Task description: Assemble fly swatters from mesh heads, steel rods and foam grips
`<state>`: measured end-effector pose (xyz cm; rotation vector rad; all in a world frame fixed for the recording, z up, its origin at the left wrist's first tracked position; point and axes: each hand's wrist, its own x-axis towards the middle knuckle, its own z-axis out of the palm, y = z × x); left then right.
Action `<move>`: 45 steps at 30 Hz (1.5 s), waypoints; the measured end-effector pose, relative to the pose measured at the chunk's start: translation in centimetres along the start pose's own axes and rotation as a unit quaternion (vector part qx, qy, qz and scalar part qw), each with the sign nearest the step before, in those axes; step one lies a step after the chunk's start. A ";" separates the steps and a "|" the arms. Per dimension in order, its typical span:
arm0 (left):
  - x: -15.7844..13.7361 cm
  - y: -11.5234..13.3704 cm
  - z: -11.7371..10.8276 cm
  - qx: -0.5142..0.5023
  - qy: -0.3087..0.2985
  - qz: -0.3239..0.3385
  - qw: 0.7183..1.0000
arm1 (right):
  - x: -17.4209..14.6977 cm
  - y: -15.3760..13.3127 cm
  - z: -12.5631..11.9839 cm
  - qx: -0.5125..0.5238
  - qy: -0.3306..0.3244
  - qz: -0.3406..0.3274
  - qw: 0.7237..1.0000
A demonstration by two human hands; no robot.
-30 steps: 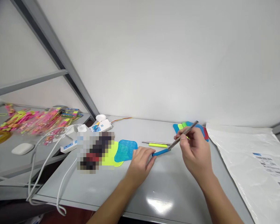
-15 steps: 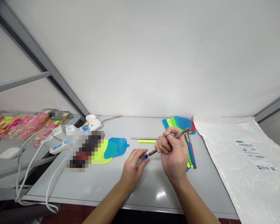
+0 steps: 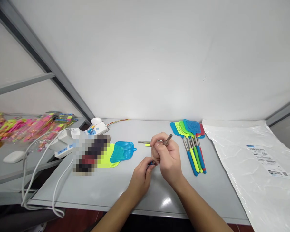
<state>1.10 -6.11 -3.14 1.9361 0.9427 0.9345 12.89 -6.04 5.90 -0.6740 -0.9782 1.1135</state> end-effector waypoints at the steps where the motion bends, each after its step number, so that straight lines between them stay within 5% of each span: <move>1: 0.0 0.0 0.0 0.000 -0.004 -0.001 1.000 | -0.1 0.3 -0.1 -0.013 -0.002 0.000 1.000; 8: 0.0 -0.3 -0.2 -0.027 0.030 -0.034 0.999 | -1.2 1.9 -0.5 -0.186 -0.034 0.081 0.979; 11: 0.0 -0.2 -0.2 -0.047 0.020 -0.046 0.998 | -1.1 1.0 -0.7 -0.239 -0.031 0.066 0.968; 16: 0.1 -0.4 0.0 -0.054 0.002 -0.057 0.997 | 0.0 0.3 -0.6 -0.083 0.004 0.085 0.993; 22: -0.2 -0.8 -0.4 -0.124 0.028 -0.082 0.989 | 1.0 0.3 0.2 0.062 0.090 0.079 0.991; 25: 0.1 -0.9 -1.1 -0.298 0.078 -0.140 0.941 | 1.1 -0.3 0.5 0.106 0.105 0.065 0.987; 29: 1.0 -0.8 -2.4 -0.580 0.087 -0.183 0.789 | 0.9 -0.1 1.1 0.128 0.095 0.050 0.986; 33: 1.3 -1.0 -3.7 -0.712 0.058 -0.224 0.663 | 0.4 0.8 2.2 0.127 0.067 0.032 0.989; 37: 1.0 -1.4 -3.9 -0.738 0.062 -0.231 0.630 | -0.1 1.7 3.3 0.114 0.047 0.040 0.991; 45: 0.8 -1.8 -3.6 -0.735 0.050 -0.240 0.633 | -0.7 4.5 4.2 0.075 0.041 0.061 0.995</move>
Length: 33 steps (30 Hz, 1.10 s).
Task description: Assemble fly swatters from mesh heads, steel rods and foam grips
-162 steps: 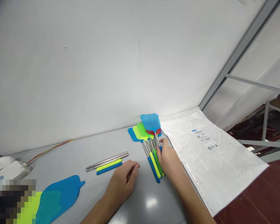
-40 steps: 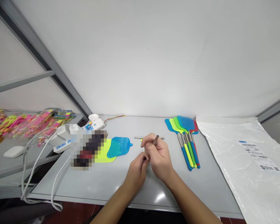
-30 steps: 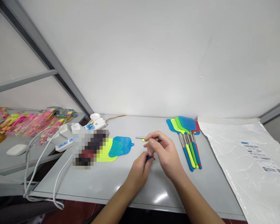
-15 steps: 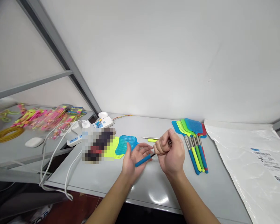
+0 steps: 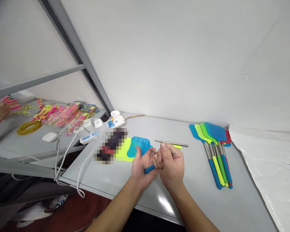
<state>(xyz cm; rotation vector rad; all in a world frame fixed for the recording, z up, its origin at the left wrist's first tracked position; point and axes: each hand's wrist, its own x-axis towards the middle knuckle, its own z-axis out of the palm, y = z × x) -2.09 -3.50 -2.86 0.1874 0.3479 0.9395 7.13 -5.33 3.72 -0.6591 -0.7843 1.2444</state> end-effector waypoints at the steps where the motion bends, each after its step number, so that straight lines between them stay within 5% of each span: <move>1: 0.0 0.0 0.0 -0.001 0.004 -0.001 1.000 | -0.2 0.3 0.0 -0.015 -0.001 -0.002 1.000; 12: -0.1 -0.1 -0.6 -0.001 -0.036 -0.018 0.999 | -0.1 0.6 -0.1 -0.015 -0.021 0.019 0.999; 17: -0.2 -0.7 1.0 0.185 -0.048 -0.007 0.982 | 1.9 -1.3 -1.1 0.030 0.037 0.058 0.997; 19: -0.9 -0.6 1.7 0.370 -0.037 0.033 0.928 | 2.5 -2.1 -1.5 0.033 0.060 0.067 0.995; 22: -2.5 -0.1 1.8 0.628 -0.019 0.105 0.770 | 3.3 -3.1 -1.9 0.020 0.082 0.073 0.994; 24: -3.6 0.5 1.2 0.730 -0.013 0.134 0.671 | 3.7 -3.5 -1.9 0.010 0.092 0.075 0.993; 27: -5.0 1.3 0.0 0.817 -0.004 0.150 0.557 | 4.3 -3.7 -1.5 -0.005 0.099 0.081 0.992; 29: -5.6 1.6 -0.7 0.848 0.005 0.165 0.504 | 4.5 -3.6 -1.0 -0.012 0.099 0.085 0.991; 33: -6.4 1.8 -1.6 0.857 0.033 0.206 0.470 | 4.7 -2.9 0.1 -0.012 0.082 0.103 0.991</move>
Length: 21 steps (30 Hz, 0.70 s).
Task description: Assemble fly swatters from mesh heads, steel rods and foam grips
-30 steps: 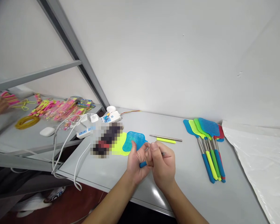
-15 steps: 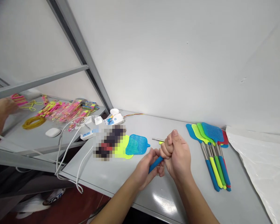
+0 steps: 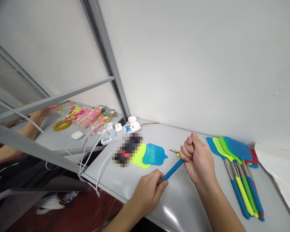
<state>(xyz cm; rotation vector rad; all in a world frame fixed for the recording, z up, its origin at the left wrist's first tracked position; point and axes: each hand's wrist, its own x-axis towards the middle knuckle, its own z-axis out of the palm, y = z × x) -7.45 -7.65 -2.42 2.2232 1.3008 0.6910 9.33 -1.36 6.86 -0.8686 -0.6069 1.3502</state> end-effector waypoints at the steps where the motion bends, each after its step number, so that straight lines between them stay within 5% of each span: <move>1: -0.2 -0.1 0.0 0.012 0.008 0.009 1.000 | 0.0 0.2 0.3 -0.002 -0.006 0.007 1.000; 14: -1.3 -2.2 0.5 0.041 0.112 0.141 0.983 | 0.2 1.9 3.0 -0.011 -0.044 0.085 0.995; 21: -1.7 -1.8 -0.9 -0.052 0.093 0.103 0.989 | 0.6 2.0 4.5 -0.020 -0.069 0.112 0.991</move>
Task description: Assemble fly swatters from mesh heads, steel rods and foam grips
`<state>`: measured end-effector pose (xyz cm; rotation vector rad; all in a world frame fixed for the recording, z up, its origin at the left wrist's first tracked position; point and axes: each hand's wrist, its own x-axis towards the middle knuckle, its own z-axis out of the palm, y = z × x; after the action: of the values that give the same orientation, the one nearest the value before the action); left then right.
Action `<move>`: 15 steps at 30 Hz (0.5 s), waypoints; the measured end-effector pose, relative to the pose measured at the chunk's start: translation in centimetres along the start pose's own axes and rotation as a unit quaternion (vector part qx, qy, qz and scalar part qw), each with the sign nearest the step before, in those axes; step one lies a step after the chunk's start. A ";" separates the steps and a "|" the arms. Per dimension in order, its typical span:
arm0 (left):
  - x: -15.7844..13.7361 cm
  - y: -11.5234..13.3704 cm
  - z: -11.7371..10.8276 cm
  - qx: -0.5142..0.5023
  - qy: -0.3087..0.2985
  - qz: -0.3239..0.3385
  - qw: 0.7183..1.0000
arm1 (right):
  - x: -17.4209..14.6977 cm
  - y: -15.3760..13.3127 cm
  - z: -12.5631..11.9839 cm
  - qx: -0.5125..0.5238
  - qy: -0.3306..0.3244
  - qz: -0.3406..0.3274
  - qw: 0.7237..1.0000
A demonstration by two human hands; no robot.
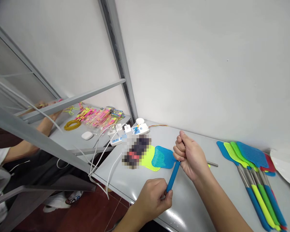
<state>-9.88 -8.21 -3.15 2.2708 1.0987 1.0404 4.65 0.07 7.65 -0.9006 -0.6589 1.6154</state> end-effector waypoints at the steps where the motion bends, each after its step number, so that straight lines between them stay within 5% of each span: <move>1: 0.3 0.5 -0.6 -0.033 -0.011 -0.028 0.999 | 0.0 0.1 0.2 -0.004 -0.007 0.003 1.000; 5: 1.7 2.3 -2.2 -0.233 -0.032 -0.189 0.953 | -0.4 1.3 1.4 -0.025 -0.067 0.015 0.997; 10: 2.6 1.7 -1.0 -0.535 0.044 -0.304 0.787 | -0.5 3.3 1.6 -0.163 -0.171 0.013 0.972; 12: 2.3 1.0 -0.9 -0.601 0.082 -0.338 0.720 | 0.3 4.0 0.6 -0.292 -0.167 -0.049 0.940; 15: 1.5 0.0 -1.6 -0.648 0.117 -0.367 0.657 | 2.0 5.4 -1.6 -0.507 -0.143 -0.141 0.838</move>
<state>-10.48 -6.95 -1.42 0.4662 0.7420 1.1352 2.87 0.77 1.97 -1.2149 -1.8684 1.0676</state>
